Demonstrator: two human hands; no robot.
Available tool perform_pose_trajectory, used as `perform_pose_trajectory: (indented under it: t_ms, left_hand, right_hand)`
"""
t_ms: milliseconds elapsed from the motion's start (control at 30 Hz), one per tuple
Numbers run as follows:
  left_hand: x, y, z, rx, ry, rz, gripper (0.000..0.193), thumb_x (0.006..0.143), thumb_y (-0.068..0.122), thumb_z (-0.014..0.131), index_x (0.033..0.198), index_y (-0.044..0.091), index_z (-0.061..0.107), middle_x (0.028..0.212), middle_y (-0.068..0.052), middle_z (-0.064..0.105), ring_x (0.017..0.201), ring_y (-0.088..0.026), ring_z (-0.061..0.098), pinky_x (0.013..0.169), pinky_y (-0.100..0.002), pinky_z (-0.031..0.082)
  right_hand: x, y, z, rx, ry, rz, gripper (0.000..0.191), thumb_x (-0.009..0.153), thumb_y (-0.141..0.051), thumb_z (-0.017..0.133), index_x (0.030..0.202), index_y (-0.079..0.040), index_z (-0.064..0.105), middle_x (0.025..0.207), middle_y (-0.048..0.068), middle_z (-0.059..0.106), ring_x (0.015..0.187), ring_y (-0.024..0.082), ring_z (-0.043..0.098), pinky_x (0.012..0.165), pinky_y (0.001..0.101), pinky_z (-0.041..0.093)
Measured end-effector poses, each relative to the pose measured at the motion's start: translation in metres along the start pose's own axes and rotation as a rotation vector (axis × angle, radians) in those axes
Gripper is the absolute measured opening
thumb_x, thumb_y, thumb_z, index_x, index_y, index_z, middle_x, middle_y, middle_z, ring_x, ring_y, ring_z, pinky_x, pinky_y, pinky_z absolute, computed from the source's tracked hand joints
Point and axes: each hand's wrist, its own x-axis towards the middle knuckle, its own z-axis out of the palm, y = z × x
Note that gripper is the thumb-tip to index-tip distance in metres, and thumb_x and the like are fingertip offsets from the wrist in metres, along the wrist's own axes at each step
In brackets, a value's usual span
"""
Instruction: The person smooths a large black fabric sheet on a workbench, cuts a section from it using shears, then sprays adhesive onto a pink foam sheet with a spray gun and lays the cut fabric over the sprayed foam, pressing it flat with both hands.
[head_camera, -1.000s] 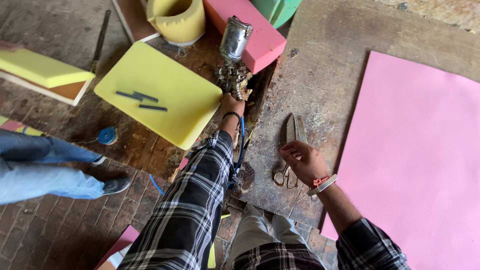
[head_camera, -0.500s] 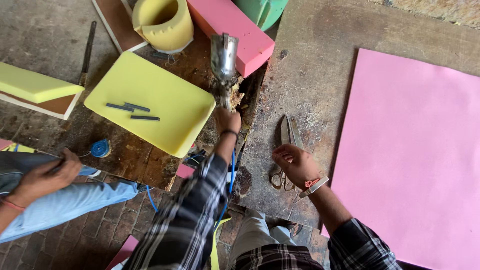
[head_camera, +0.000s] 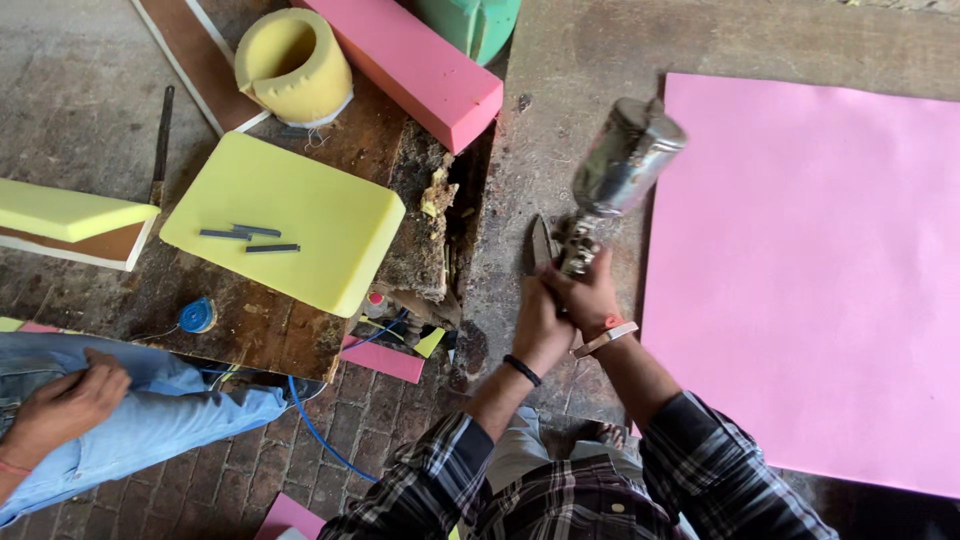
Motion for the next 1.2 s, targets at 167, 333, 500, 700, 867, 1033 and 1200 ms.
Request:
perform_pose_trajectory:
  t_ms: [167, 333, 500, 700, 867, 1033, 1200]
  left_hand:
    - [-0.015, 0.033, 0.043, 0.131, -0.114, 0.268, 0.047, 0.086, 0.01, 0.071, 0.126, -0.001, 0.049, 0.118, -0.023, 0.056, 0.105, -0.043, 0.06, 0.084, -0.05, 0.053]
    - [-0.017, 0.027, 0.084, -0.057, -0.589, 0.19, 0.091, 0.081, 0.037, 0.082, 0.147, -0.003, 0.034, 0.134, -0.025, 0.049, 0.103, -0.036, 0.066, 0.085, -0.045, 0.058]
    - [-0.069, 0.003, 0.087, 0.134, -1.204, -0.187, 0.044, 0.093, 0.052, 0.071, 0.087, 0.009, 0.081, 0.077, 0.004, 0.076, 0.074, -0.01, 0.071, 0.072, -0.032, 0.054]
    - [-0.109, 0.01, 0.096, 0.251, -0.976, -0.554, 0.045, 0.082, 0.057, 0.082, 0.087, 0.012, 0.082, 0.071, -0.002, 0.07, 0.066, -0.013, 0.064, 0.06, -0.031, 0.048]
    - [-0.111, 0.022, 0.113, 0.298, -0.768, -0.475, 0.049, 0.076, 0.058, 0.083, 0.083, 0.01, 0.081, 0.075, 0.001, 0.074, 0.068, -0.009, 0.067, 0.063, -0.03, 0.052]
    - [-0.105, 0.013, 0.112, 0.173, -0.725, -0.478, 0.041, 0.086, 0.048, 0.079, 0.091, 0.007, 0.08, 0.072, 0.0, 0.071, 0.063, -0.009, 0.063, 0.06, -0.029, 0.05]
    - [-0.095, 0.009, 0.117, -0.049, -0.758, -0.547, 0.031, 0.093, 0.034, 0.075, 0.099, 0.005, 0.078, 0.07, -0.003, 0.069, 0.056, -0.009, 0.056, 0.052, -0.028, 0.044]
  right_hand:
    - [-0.011, -0.037, -0.058, 0.242, 0.134, -0.136, 0.078, 0.085, 0.011, 0.067, 0.152, -0.007, 0.03, 0.111, 0.014, 0.065, 0.096, 0.022, 0.069, 0.077, 0.0353, 0.06]
    - [-0.012, -0.088, -0.142, 0.489, 0.152, -0.166, 0.058, 0.092, 0.012, 0.055, 0.147, -0.004, 0.047, 0.116, 0.012, 0.069, 0.088, 0.023, 0.07, 0.078, 0.0348, 0.06]
    - [0.022, -0.128, -0.263, 0.417, 0.154, -0.189, 0.05, 0.096, 0.01, 0.055, 0.145, 0.001, 0.052, 0.103, 0.016, 0.068, 0.077, 0.022, 0.068, 0.071, 0.0359, 0.062]
    - [0.039, -0.128, -0.358, 0.046, 0.156, 0.025, 0.027, 0.095, -0.002, 0.069, 0.119, 0.008, 0.064, 0.086, 0.014, 0.069, 0.064, 0.021, 0.068, 0.056, 0.034, 0.057]
    - [0.058, -0.119, -0.367, -0.014, 0.12, 0.007, 0.023, 0.093, -0.004, 0.072, 0.112, 0.007, 0.067, 0.081, 0.011, 0.07, 0.061, 0.019, 0.067, 0.055, 0.0323, 0.057]
    - [0.091, -0.131, -0.356, 0.045, 0.143, -0.12, 0.024, 0.093, -0.005, 0.072, 0.114, 0.005, 0.065, 0.08, 0.009, 0.069, 0.059, 0.017, 0.065, 0.052, 0.0311, 0.055]
    - [0.11, -0.146, -0.363, 0.054, 0.224, -0.163, 0.021, 0.095, -0.004, 0.072, 0.113, 0.005, 0.065, 0.081, 0.01, 0.069, 0.06, 0.017, 0.067, 0.053, 0.0311, 0.056]
